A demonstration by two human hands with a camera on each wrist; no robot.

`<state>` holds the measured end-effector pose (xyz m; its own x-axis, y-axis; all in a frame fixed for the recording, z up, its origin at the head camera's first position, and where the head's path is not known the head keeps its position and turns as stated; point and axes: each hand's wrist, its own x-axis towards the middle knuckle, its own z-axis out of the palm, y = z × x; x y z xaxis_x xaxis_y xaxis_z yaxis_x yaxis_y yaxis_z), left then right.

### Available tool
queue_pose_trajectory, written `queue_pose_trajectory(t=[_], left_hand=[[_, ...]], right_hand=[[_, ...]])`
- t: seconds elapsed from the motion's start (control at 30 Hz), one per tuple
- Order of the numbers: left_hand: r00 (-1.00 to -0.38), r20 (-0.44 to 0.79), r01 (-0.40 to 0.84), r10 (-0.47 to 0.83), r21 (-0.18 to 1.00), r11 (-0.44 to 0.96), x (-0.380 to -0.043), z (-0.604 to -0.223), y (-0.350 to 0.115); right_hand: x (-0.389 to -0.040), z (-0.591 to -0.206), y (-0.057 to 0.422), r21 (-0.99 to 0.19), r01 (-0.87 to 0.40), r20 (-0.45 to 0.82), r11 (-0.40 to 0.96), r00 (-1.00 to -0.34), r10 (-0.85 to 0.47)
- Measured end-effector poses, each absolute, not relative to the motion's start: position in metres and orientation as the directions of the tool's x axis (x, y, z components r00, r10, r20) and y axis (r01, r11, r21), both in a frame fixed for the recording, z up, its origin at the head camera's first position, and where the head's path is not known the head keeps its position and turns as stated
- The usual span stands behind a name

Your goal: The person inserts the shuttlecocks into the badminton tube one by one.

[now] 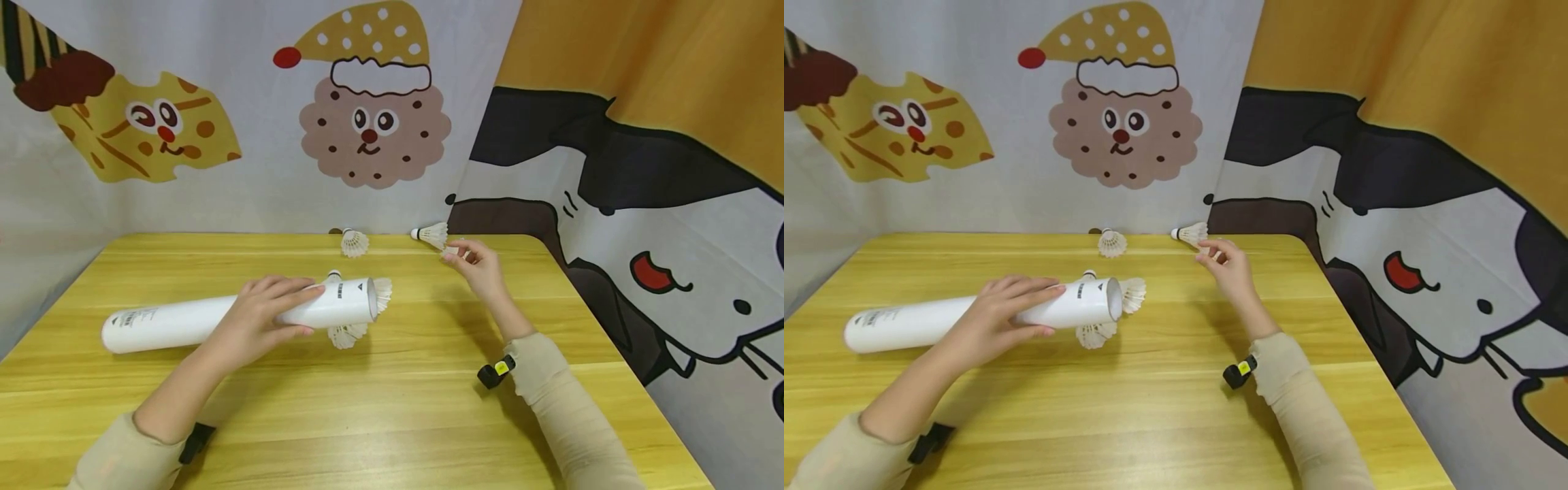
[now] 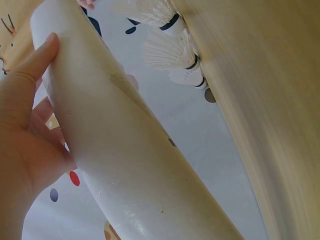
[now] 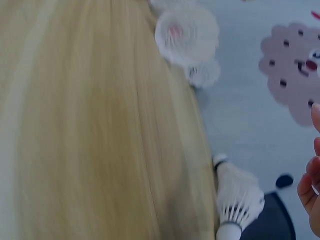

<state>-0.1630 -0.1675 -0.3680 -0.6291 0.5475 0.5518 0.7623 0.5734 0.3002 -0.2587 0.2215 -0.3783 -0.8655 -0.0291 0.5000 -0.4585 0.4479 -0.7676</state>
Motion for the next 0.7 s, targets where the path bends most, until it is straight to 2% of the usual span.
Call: queue_pose_trajectory(t=[0.2, 0.4, 0.7], left_hand=[[-0.626, 0.553, 0.764, 0.549, 0.297, 0.573, -0.163, -0.369, -0.167], [-0.624, 0.554, 0.766, 0.550, 0.297, 0.570, -0.164, -0.369, -0.166], [-0.626, 0.550, 0.764, 0.552, 0.294, 0.574, -0.163, -0.368, -0.167]], right_hand=[[-0.282, -0.392, 0.243, -0.753, -0.412, 0.457, 0.513, -0.888, -0.043], [-0.297, -0.400, 0.256, -0.774, -0.316, 0.349, 0.548, -0.936, -0.046], [-0.321, -0.409, 0.272, -0.772, -0.221, 0.226, 0.596, -0.972, -0.068]])
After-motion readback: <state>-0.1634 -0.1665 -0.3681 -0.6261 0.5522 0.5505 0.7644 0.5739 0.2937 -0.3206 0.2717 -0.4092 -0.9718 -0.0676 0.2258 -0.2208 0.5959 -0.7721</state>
